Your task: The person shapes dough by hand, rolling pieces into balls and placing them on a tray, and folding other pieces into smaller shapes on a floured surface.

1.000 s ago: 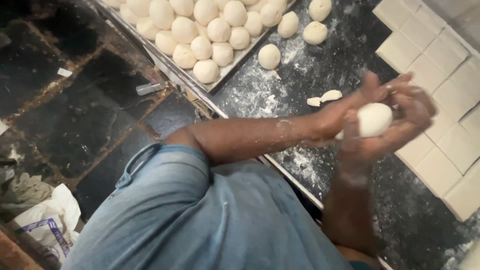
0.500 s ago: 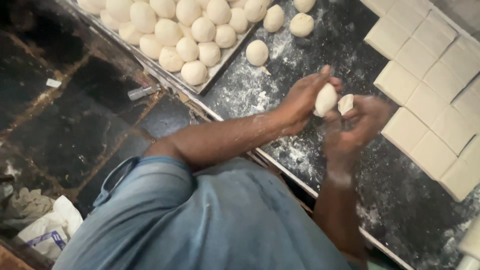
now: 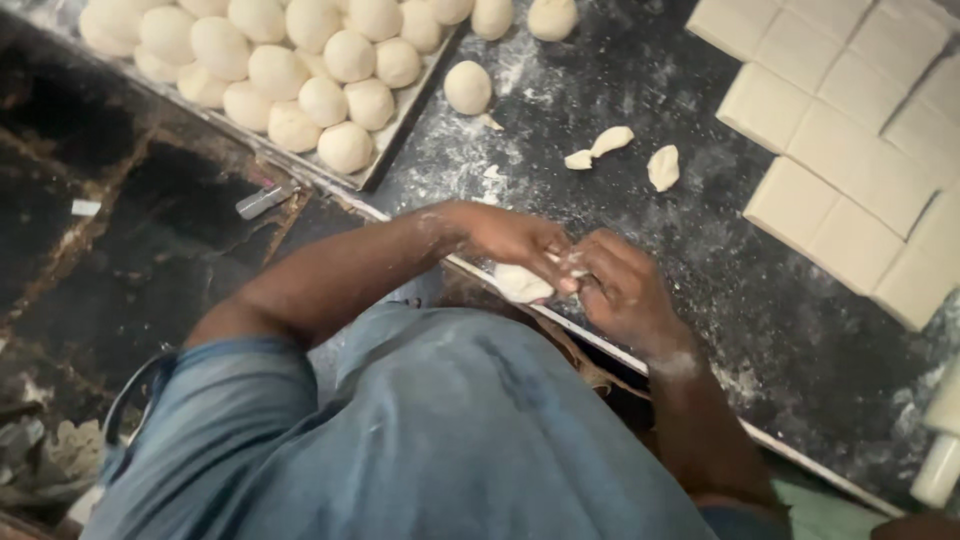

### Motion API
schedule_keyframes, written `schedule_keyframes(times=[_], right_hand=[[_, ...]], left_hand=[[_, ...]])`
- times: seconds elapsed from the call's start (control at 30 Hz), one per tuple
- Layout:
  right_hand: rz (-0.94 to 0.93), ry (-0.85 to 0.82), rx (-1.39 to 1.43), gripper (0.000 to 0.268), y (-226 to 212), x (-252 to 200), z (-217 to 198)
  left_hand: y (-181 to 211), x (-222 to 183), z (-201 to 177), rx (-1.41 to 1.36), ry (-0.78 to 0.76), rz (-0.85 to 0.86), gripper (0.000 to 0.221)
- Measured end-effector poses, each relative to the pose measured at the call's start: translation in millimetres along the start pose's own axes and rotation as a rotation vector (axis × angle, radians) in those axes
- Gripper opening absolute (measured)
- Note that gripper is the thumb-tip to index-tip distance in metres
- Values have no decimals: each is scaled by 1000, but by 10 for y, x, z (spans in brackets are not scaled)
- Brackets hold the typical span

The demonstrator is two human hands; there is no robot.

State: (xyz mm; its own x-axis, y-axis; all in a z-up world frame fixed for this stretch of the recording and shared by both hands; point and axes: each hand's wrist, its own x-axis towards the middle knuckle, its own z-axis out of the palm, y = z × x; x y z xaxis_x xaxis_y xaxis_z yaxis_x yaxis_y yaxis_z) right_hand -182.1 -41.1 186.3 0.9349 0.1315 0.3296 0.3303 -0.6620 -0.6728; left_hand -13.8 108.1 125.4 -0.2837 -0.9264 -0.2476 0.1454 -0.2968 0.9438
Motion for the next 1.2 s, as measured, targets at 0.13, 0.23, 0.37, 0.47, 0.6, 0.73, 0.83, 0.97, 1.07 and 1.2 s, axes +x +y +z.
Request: schedule_keyframes(times=[0.13,0.23,0.37,0.47,0.6,0.73,0.83,0.97,1.07,1.2], right_hand=[[6,70,155,22,38,-267,-85],[-22,454,49,16,181,-349,-210],[58,562,-164,8,514,-167,-225],[212,598,-12,9,641,50,-19],[-96,533,-261,24,233,74,411],[147,597,-100,28,395,116,438],[371,630,96,29,554,267,539],[26,502,111,32,282,467,487],[-230,313,80,46,22,601,439],[-189,317,-85,56,-140,1058,242]], left_hand=[[-56,-174,-40,130,105,158,34],[-103,-278,-157,-523,473,325,22],[-100,-192,-141,-897,638,523,42],[-56,97,-60,-859,772,414,33],[-44,354,72,-977,759,509,37],[-35,534,375,-801,652,566,61],[73,606,405,-553,714,603,78],[234,324,318,-271,696,806,85],[207,-16,330,-364,617,857,91],[278,-72,207,-814,399,854,97]])
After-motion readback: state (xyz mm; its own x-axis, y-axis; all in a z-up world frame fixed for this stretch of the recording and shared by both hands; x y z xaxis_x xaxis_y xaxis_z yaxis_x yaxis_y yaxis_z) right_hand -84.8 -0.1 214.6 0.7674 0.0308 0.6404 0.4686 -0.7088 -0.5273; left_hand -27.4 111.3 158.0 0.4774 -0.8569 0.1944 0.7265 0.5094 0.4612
